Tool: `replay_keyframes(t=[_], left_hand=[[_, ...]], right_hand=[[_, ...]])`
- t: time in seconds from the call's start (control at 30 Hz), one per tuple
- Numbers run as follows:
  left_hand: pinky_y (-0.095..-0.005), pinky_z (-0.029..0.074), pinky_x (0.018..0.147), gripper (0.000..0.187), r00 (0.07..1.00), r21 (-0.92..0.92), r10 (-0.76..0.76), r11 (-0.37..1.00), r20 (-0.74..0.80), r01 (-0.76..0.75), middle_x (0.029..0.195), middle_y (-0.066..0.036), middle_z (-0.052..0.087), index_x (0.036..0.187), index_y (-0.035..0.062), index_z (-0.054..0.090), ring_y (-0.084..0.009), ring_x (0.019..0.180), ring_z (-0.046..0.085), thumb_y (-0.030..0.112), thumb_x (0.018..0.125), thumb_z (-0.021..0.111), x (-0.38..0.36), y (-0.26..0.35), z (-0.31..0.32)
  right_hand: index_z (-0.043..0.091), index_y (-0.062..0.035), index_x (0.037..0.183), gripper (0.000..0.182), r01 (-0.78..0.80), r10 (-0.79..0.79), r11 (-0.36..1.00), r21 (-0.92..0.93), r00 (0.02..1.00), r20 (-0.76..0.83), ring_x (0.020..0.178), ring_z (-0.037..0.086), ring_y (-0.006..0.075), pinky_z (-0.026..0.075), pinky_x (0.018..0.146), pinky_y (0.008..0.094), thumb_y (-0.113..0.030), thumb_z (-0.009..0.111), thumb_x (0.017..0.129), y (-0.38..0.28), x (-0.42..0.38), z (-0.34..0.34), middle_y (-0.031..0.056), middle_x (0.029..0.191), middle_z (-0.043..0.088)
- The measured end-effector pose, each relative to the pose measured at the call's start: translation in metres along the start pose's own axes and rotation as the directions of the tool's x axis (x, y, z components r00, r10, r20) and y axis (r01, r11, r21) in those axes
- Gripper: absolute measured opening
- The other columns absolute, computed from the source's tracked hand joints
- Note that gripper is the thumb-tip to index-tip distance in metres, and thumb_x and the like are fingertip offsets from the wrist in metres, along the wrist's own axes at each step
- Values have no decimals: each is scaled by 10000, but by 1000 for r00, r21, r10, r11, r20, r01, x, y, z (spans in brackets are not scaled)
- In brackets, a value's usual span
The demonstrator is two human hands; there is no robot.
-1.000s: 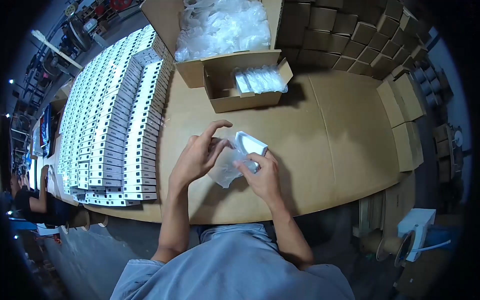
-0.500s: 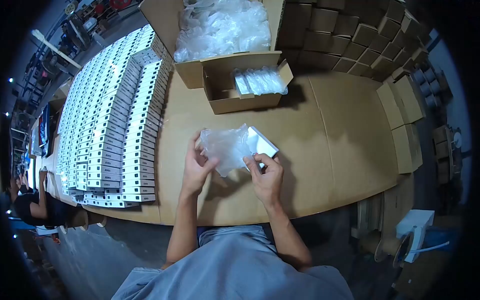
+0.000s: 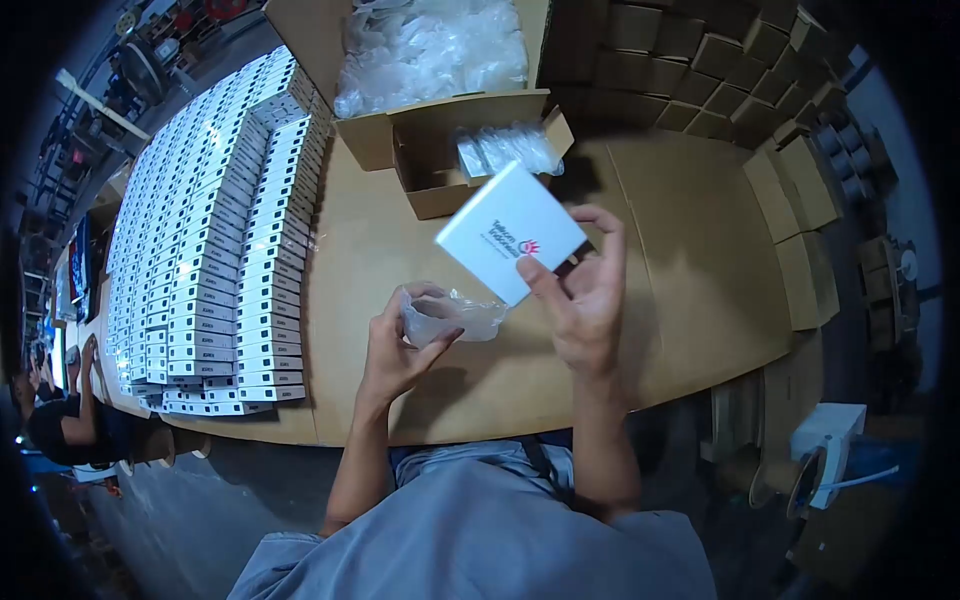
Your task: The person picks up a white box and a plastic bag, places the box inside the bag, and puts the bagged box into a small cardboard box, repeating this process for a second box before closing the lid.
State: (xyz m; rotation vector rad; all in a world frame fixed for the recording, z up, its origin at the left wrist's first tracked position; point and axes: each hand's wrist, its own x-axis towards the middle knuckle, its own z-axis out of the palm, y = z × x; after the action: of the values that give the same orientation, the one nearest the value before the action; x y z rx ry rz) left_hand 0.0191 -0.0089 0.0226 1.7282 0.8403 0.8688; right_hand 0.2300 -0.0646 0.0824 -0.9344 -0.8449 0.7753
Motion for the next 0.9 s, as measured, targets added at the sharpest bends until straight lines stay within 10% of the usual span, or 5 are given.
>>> replay_keyframes(t=[0.23, 0.37, 0.47, 0.8, 0.9], left_hand=[[-328, 581, 808, 459, 1000, -14, -29, 999, -10, 29, 980, -146, 746, 1187, -4, 616, -211, 933, 740, 74, 801, 851, -1, 2, 0], [-301, 566, 812, 438, 998, -95, -68, 993, 11, 69, 994, -92, 721, 1160, -15, 620, -144, 927, 688, 56, 797, 855, -1, 3, -1], [-299, 562, 827, 448, 997, -130, -70, 989, 18, 72, 1005, -79, 717, 1170, -22, 619, -141, 940, 683, 44, 793, 853, -3, 2, -1], [-313, 553, 863, 480, 995, -182, -83, 979, 52, 91, 1060, -117, 736, 1258, -31, 612, -147, 976, 691, 74, 837, 819, -9, -5, 8], [-310, 528, 905, 373, 986, -474, -167, 867, 18, 156, 1120, -86, 709, 1288, -34, 607, -125, 1027, 651, 134, 970, 704, -11, -11, 16]], right_hand=[[389, -28, 1220, 531, -67, 79, 994, -89, 988, 134, 1078, 627, 155, 566, 902, 298, 83, 762, 860, 14, -4, 12, 91, 1109, 533], [414, -26, 1209, 486, 188, -152, 933, -305, 978, 140, 1047, 599, 126, 540, 910, 277, 74, 749, 872, 23, -1, 4, 79, 1108, 531], [428, -24, 1205, 463, 35, -23, 995, -99, 992, 124, 1042, 583, 119, 528, 900, 268, 61, 742, 876, 11, -3, 6, 75, 1109, 518], [520, -19, 1212, 366, 10, 55, 949, -314, 979, 196, 1011, 568, 118, 473, 900, 290, -37, 702, 895, 28, -2, 0, 61, 1079, 576], [542, -13, 1225, 334, -117, 188, 938, -325, 963, 194, 1016, 578, 113, 474, 863, 255, -94, 708, 947, 39, 1, 0, 72, 1102, 611]])
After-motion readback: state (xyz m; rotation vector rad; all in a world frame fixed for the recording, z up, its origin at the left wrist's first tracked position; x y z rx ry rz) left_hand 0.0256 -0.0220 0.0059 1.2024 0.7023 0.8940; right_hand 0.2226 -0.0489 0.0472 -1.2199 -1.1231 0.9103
